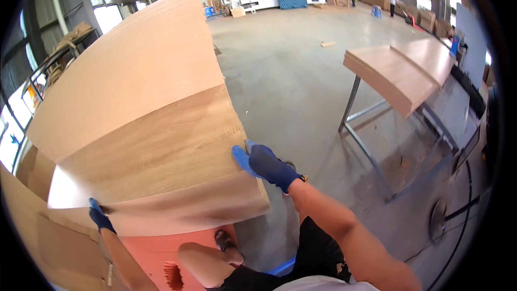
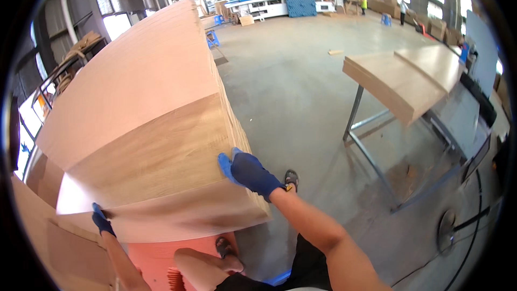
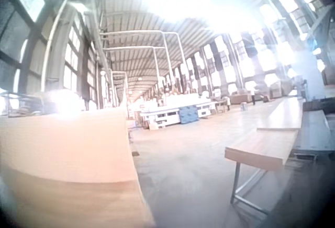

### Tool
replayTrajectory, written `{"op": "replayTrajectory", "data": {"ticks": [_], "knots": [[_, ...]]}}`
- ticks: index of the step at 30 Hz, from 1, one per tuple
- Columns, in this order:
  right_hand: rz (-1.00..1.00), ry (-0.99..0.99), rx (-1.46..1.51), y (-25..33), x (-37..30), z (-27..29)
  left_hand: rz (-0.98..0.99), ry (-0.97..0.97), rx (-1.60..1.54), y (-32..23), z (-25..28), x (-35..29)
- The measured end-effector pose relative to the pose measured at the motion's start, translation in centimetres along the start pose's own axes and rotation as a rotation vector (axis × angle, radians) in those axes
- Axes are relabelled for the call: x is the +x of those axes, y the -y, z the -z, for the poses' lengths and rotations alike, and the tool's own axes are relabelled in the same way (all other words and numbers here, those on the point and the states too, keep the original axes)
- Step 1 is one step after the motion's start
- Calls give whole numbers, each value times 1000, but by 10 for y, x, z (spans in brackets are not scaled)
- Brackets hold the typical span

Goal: The person repeatedly picks up large, light-colored wooden panels from a stack and places them onto a metal workbench. The person wears blue gloves and flip-flops while performing this repetitive stacking task in a workshop environment.

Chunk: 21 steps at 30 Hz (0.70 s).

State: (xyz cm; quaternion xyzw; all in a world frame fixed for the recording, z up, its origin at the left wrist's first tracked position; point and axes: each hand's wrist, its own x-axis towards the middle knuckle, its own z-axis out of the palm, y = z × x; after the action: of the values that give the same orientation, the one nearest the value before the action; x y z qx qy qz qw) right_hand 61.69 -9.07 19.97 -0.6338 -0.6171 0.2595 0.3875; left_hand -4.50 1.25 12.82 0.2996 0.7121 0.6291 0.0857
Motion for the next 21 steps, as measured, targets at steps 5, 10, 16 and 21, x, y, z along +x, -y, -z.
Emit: {"op": "replayTrajectory", "data": {"ticks": [5,10,16,21], "knots": [[-6,-249,210,1,-36,-22,-254,69,-128,4,-26,-68],[11,-366,256,3,-58,-31,-351,-49,-149,-22,-47,-132],[3,-459,154,10,-47,-30,-357,-59,192,-61,-53,-155],[-22,-391,183,13,-51,-24,-347,-44,329,-71,-51,-161]]}}
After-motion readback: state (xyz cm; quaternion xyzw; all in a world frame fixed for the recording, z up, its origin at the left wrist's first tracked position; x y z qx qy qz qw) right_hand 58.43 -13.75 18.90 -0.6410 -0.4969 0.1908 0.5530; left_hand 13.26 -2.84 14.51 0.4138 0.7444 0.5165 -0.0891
